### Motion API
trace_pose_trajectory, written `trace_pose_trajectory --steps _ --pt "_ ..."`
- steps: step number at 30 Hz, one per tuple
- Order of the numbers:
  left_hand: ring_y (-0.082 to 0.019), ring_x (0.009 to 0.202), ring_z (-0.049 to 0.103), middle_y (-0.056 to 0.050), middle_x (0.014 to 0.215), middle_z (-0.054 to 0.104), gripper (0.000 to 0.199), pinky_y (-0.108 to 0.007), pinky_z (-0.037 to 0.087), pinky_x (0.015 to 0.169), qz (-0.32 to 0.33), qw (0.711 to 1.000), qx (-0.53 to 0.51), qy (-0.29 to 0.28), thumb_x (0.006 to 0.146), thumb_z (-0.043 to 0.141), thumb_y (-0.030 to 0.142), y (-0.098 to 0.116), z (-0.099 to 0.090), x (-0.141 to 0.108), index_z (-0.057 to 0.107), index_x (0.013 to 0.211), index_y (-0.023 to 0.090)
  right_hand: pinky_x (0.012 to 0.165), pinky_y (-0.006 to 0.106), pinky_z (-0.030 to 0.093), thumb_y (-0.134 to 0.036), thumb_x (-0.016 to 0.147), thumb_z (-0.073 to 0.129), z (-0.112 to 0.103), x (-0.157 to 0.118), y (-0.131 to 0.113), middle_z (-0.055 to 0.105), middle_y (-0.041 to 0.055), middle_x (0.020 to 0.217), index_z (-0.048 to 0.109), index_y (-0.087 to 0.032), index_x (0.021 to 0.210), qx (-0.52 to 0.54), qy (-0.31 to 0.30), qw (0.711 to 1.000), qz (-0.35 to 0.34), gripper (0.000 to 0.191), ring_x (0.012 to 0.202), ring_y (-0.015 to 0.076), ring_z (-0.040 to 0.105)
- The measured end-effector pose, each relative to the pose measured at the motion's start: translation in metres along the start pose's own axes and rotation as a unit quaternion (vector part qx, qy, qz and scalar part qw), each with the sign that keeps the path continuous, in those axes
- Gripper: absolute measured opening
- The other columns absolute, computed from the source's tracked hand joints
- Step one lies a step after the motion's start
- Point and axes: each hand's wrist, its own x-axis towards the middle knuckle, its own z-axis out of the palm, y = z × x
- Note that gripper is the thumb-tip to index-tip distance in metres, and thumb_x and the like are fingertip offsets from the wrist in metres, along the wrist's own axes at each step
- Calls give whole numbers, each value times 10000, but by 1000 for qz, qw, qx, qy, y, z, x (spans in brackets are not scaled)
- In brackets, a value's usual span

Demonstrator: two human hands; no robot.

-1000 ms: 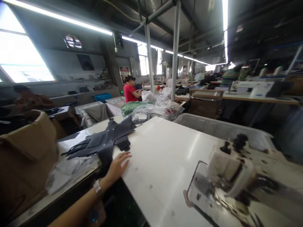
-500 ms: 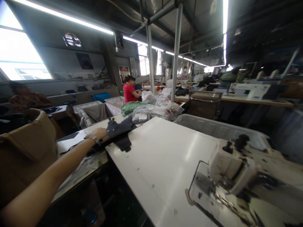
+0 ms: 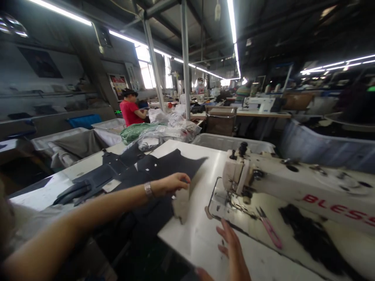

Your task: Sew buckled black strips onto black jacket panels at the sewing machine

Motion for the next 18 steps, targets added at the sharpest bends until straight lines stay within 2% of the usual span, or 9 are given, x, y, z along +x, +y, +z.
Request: trace_pose_trajectory --steps 2,4,5,7,8,10,13,16,18 --pt "-62 443 508 21 593 554 261 -162 423 472 28 999 -18 -25 807 413 125 -5 46 19 432 1068 110 766 390 500 -331 706 568 9 6 -5 254 123 1345 83 -253 1344 -61 16 998 -12 806 1151 306 391" --pt "-102 662 599 -59 809 623 294 -223 474 624 103 992 -7 -69 841 390 170 -11 64 36 401 1131 125 811 478 452 -330 719 558 11 7 -6 147 125 1387 70 -259 1351 -147 59 987 -25 802 1199 352 296" --pt "-132 805 599 -95 929 617 315 -271 468 728 176 980 35 -84 844 400 194 -15 61 44 397 1153 133 832 519 419 -321 731 548 10 6 -6 122 128 1394 75 -252 1354 -182 90 978 -35 785 1208 369 267" --pt "-201 1099 456 -121 1167 515 396 -379 323 946 344 916 193 -69 800 500 250 -28 40 59 419 1179 168 862 582 352 -291 738 541 5 0 -6 100 131 1401 86 -235 1358 -228 164 958 -64 771 1211 395 237" --pt "-239 1188 351 -120 1246 448 420 -442 217 998 379 881 281 -40 778 532 279 -37 25 66 440 1177 187 870 602 326 -276 732 550 3 -3 -7 89 123 1406 96 -238 1358 -242 195 947 -81 774 1213 408 223" --pt "-262 1248 238 -99 1329 349 436 -527 92 1002 366 836 408 4 815 468 311 -59 -1 75 389 1235 228 880 620 294 -261 720 564 4 -8 -9 93 83 1414 129 -279 1352 -268 206 934 -114 768 1218 421 200" --pt "-245 1270 187 -55 1389 229 420 -557 114 982 315 816 484 39 883 300 327 -87 -10 68 262 1300 295 888 582 320 -303 743 539 21 -6 -10 189 68 1400 181 -302 1341 -286 78 945 -135 697 1223 389 222" --pt "-247 1275 169 -22 1402 186 435 -563 144 976 313 804 503 51 887 261 375 -97 14 41 192 1315 329 902 571 313 -387 758 511 42 3 -3 272 121 1364 284 -237 1319 -298 -87 948 -76 624 1223 368 230" --pt "-258 1274 170 -17 1404 175 449 -567 177 967 312 801 506 70 888 251 386 -98 35 22 149 1322 334 912 600 265 -447 758 497 46 8 2 259 131 1361 318 -241 1304 -300 -164 940 -27 610 1227 374 203"
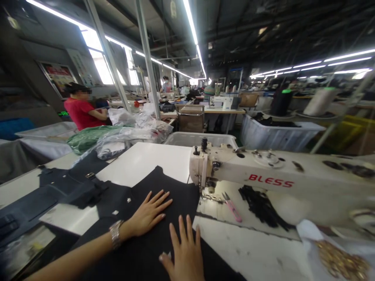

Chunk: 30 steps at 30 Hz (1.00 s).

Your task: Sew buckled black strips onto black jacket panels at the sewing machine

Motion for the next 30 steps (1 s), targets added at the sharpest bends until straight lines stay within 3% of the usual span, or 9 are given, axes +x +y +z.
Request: trace_pose_trajectory --steps 3,8,21,30 --pt "-279 1267 184 -36 1402 183 466 -570 214 951 -40 999 18 25 884 265 382 28 4 -9 128 1326 326 939 605 202 -535 764 447 -9 -1 12 180 94 1388 259 -303 1316 29 -66 997 -12 628 1248 352 140" --pt "-314 1258 188 -57 1399 192 476 -592 218 930 -102 992 41 58 869 320 361 51 15 -13 173 1321 326 995 540 152 -521 794 418 -35 -10 32 136 8 1410 234 -371 1304 54 -106 992 -45 564 1276 282 75" --pt "-395 1236 181 -140 1370 248 530 -656 166 878 -199 978 9 61 787 450 333 115 18 -19 288 1292 314 1004 517 138 -582 736 458 -57 -22 52 204 40 1397 279 -312 1300 92 -141 978 -122 650 1275 267 97" --pt "-413 1225 186 -164 1355 271 540 -663 179 859 -208 977 -4 51 753 488 333 126 22 -24 348 1272 286 1003 509 143 -573 717 497 -61 -24 56 218 35 1389 289 -310 1296 89 -150 976 -133 669 1272 262 102"
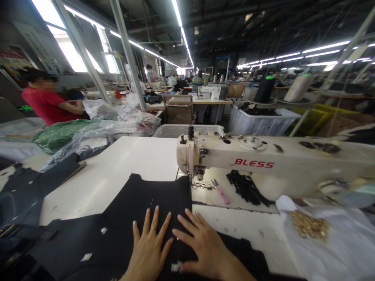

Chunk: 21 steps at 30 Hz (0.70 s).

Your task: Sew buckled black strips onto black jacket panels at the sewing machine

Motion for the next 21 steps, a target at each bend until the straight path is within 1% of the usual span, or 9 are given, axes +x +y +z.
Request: trace_pose_trajectory --steps 4,7,9,11,13,16,18,20,21 --pt "-408 1210 233 -169 1341 299 551 -614 263 863 33 999 -5 -34 754 495 387 -5 -10 -1 355 1274 272 998 513 148 -572 737 468 -1 -1 1 235 49 1383 303 -295 1293 8 7 1000 -2 642 1271 261 110" --pt "-382 1097 412 -184 1251 421 537 -478 409 791 80 992 -2 -99 717 551 403 -14 -30 15 448 1219 242 1000 506 156 -548 746 479 -2 -3 2 270 51 1370 319 -290 1286 17 12 1000 3 620 1269 250 138" --pt "-303 879 562 -165 1046 570 389 -379 456 687 132 982 -7 -134 750 517 392 -21 -41 39 566 1087 203 1003 503 153 -538 751 479 -2 -5 1 308 53 1353 341 -278 1278 24 18 999 9 603 1264 244 168" --pt "-210 676 586 -94 787 624 299 -309 449 623 233 960 -47 -148 823 412 372 -23 -42 69 632 907 188 1005 500 149 -513 766 477 -2 -8 -2 356 58 1327 369 -260 1265 34 32 999 19 570 1253 236 217" --pt "-172 659 572 -60 714 613 316 -268 431 628 324 933 -108 -113 863 341 316 -18 -34 97 629 861 186 1009 484 163 -466 782 484 -1 -12 -5 412 58 1292 403 -242 1246 46 49 997 29 521 1229 221 284" --pt "-156 722 557 -54 761 609 274 -240 416 658 350 916 -190 -45 864 345 249 -3 -13 117 606 905 176 979 387 291 -377 793 505 -4 -17 -1 563 31 1148 550 -234 1103 59 96 992 54 344 1111 184 460" --pt "-152 724 550 -47 775 602 252 -235 414 658 343 912 -221 -40 857 360 239 5 -4 117 597 919 182 836 283 430 -307 806 488 -12 -22 16 658 10 927 633 -227 902 22 194 971 137 192 899 149 586" --pt "-151 725 547 -42 786 596 248 -236 415 661 338 911 -234 -49 854 360 230 8 -1 114 593 928 189 687 264 468 -250 799 471 -27 -31 44 642 21 757 629 -203 783 -58 313 912 259 166 725 151 594" --pt "-152 729 548 -42 793 594 250 -237 417 667 336 910 -238 -53 853 358 223 8 -1 112 592 933 189 670 296 462 -233 783 477 -35 -36 60 621 41 743 619 -184 784 -96 355 878 308 150 710 172 579"
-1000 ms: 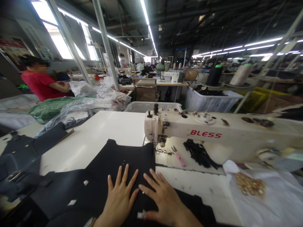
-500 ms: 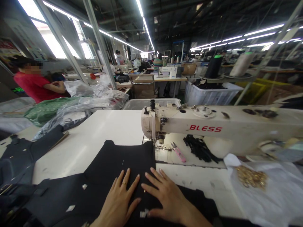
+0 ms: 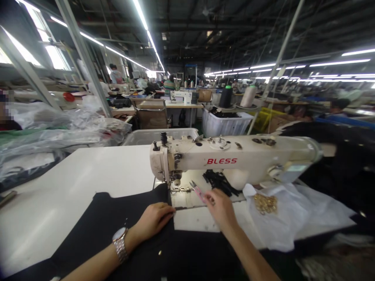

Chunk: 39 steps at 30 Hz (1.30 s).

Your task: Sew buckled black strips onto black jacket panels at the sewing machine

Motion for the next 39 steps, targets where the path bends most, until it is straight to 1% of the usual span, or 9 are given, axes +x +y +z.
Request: trace_pose_trajectory --steps 6,10,14,17,20,22,24,34,39 --pt "-166 771 561 -54 838 603 266 -258 433 718 -14 1000 -11 -3 842 361 205 0 -4 -3 571 1005 186 694 386 420 -183 674 561 0 38 61 563 66 678 631 -165 705 -55 51 996 46 79 713 233 532" --pt "-176 767 577 -55 840 621 261 -268 434 706 -37 999 -25 8 819 376 193 4 0 3 594 961 184 716 396 409 -226 727 500 1 33 59 566 76 670 635 -173 657 -24 80 995 48 161 717 235 517" --pt "-160 644 574 -38 703 625 225 -262 440 639 -137 978 -143 64 788 428 217 13 10 14 620 888 155 790 400 392 -335 775 452 -10 22 42 590 101 820 636 -158 805 39 142 987 71 257 828 242 519" --pt "-151 668 586 -62 765 641 283 -253 463 639 -176 908 -369 87 778 492 311 17 16 22 595 954 115 688 338 449 -411 781 444 -10 9 19 627 90 826 632 -157 839 131 131 977 104 321 754 212 569" --pt "-196 842 603 -139 960 625 517 -294 471 755 -182 782 -592 69 699 591 451 18 16 25 551 1049 73 519 276 459 -464 740 492 3 -4 -7 652 73 678 643 -132 778 262 51 952 151 367 578 178 584" --pt "-216 850 612 -165 940 632 591 -313 472 769 -198 718 -666 40 643 634 488 18 14 24 560 1035 51 457 252 436 -469 715 524 14 -9 -21 643 64 604 644 -115 748 321 4 931 171 375 507 158 562" --pt "-209 780 632 -158 851 656 569 -307 484 732 -212 690 -692 13 616 671 464 19 11 23 584 990 44 431 239 417 -449 711 540 24 -11 -31 635 58 579 642 -107 730 352 -22 919 177 357 478 142 541" --pt "-116 512 596 -63 623 649 399 -203 473 506 -218 718 -661 13 557 727 384 21 11 24 629 769 60 585 248 477 -365 712 533 26 -21 -40 662 48 697 640 -148 751 321 -27 935 146 245 623 158 598" --pt "-130 488 584 -51 577 640 352 -219 483 482 -225 750 -619 59 551 731 371 14 13 22 656 739 83 653 272 452 -344 728 461 -23 -24 19 660 50 839 642 -190 836 118 48 974 187 261 721 176 595"
